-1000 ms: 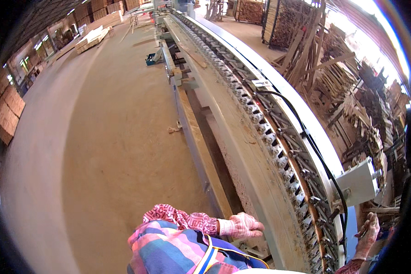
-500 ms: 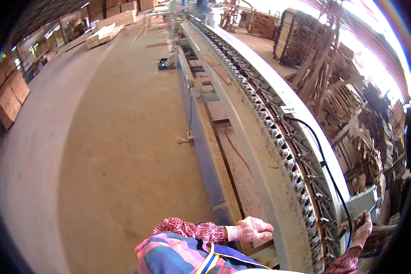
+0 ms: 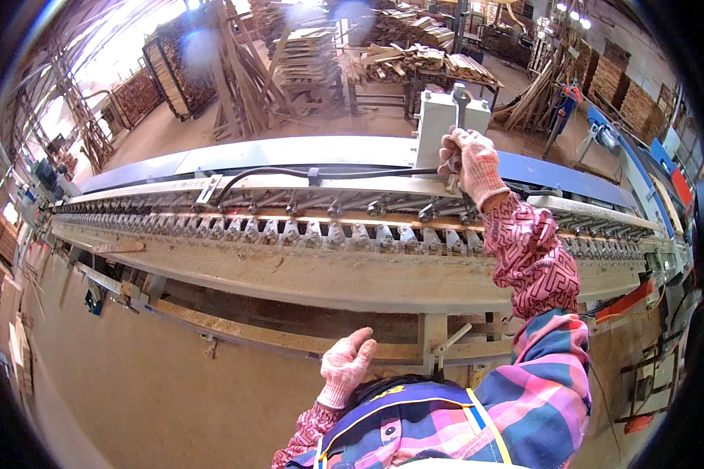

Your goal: The person uses a wrench to tighten bolts on a large industrial machine, likely a conveyor or processing unit. They move along the equipment, adjusting various components and opening electrical control panels to inspect the internal wiring and circuitry.

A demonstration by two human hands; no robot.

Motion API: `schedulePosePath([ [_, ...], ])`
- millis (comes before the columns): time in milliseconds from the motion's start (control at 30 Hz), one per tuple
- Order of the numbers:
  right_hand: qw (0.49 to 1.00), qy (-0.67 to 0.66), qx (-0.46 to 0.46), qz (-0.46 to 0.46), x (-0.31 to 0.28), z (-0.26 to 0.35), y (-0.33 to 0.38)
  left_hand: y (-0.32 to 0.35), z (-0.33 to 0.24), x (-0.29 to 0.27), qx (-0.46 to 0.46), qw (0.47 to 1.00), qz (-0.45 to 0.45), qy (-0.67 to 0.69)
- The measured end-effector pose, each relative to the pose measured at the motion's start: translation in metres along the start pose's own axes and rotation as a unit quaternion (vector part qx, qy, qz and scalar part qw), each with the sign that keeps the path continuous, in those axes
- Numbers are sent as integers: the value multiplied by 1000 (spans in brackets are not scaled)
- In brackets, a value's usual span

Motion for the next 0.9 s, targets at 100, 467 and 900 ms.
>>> schedulePosePath([
  [100,999,-33,21,11,3,5,2,-3,-9,7,1,999,8,-36],
  [467,942,179,7,282,-99,61,-53,-21,-42,16,34,984,69,-163],
  [900,984,147,-55,81,-15,-27,85,15,4,-62,23,975,99,-195],
])
Point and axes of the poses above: each hand's wrist, its own y-axis away from the middle knuckle, its own x-axis out of the palm, z = x × y, the point moved 1 cm from there along -y, towards the middle knuckle, and after that the axes turned 7 degrees about z, right-handed, at the moved point
